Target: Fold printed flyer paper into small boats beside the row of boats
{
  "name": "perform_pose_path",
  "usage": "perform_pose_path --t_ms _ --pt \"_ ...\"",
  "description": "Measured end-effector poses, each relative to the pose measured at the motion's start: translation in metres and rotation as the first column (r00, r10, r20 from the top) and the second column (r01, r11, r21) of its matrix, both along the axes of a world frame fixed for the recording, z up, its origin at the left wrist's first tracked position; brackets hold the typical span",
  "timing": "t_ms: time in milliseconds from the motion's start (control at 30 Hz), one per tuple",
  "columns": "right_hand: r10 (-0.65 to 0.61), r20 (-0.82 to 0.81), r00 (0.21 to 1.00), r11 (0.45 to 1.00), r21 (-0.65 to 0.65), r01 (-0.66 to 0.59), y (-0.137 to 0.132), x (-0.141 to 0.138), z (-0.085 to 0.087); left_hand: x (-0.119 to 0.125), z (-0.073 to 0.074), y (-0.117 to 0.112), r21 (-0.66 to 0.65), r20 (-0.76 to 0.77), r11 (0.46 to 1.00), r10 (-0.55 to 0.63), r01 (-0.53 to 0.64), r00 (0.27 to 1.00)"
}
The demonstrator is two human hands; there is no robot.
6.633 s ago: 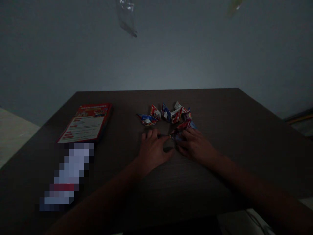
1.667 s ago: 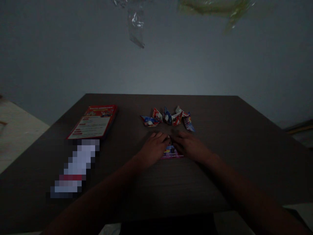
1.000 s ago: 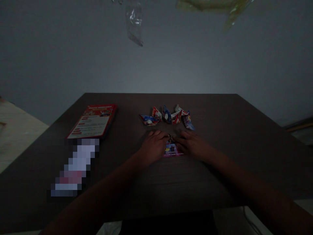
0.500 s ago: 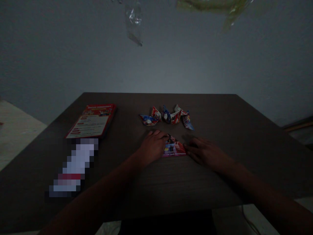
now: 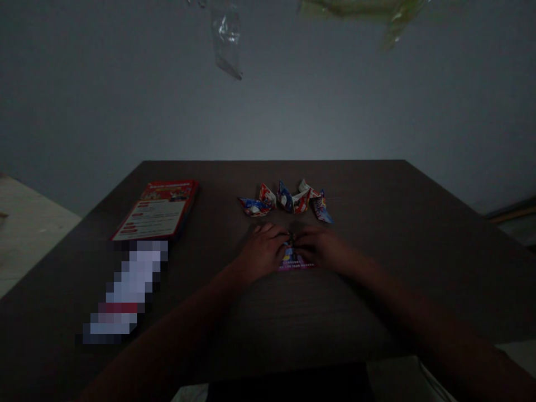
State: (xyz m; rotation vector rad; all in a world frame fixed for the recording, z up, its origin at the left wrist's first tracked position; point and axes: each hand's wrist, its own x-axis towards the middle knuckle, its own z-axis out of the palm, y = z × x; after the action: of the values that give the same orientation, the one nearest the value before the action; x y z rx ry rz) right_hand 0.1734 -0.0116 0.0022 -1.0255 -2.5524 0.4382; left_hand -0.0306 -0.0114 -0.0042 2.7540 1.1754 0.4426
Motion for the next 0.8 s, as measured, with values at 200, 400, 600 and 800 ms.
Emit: perform_pose_path --t_ms 200,400,600,800 --pt "-0.122 -0.131 0.984 0.992 0.028 0.127 -0.003 -0.006 -0.010 0.001 -0.003 0.002 -0.014 0.035 0.999 0.034 -0.033 0.999" --pt "-0.174 -0.152 0.973 0.985 -0.016 0.174 -0.004 -0.012 -0.011 -0.002 -0.004 0.004 -0.018 0.036 0.998 0.057 -0.057 0.998" --pt "-0.195 -0.164 0.967 0.981 -0.022 0.194 -0.004 -0.011 -0.013 -0.002 -0.003 0.002 0.023 -0.031 0.995 0.096 -0.095 0.995" --pt "-0.209 -0.166 0.964 0.978 -0.021 0.209 -0.003 -0.010 -0.017 -0.005 -0.006 0.001 0.085 -0.116 0.986 0.154 -0.145 0.981"
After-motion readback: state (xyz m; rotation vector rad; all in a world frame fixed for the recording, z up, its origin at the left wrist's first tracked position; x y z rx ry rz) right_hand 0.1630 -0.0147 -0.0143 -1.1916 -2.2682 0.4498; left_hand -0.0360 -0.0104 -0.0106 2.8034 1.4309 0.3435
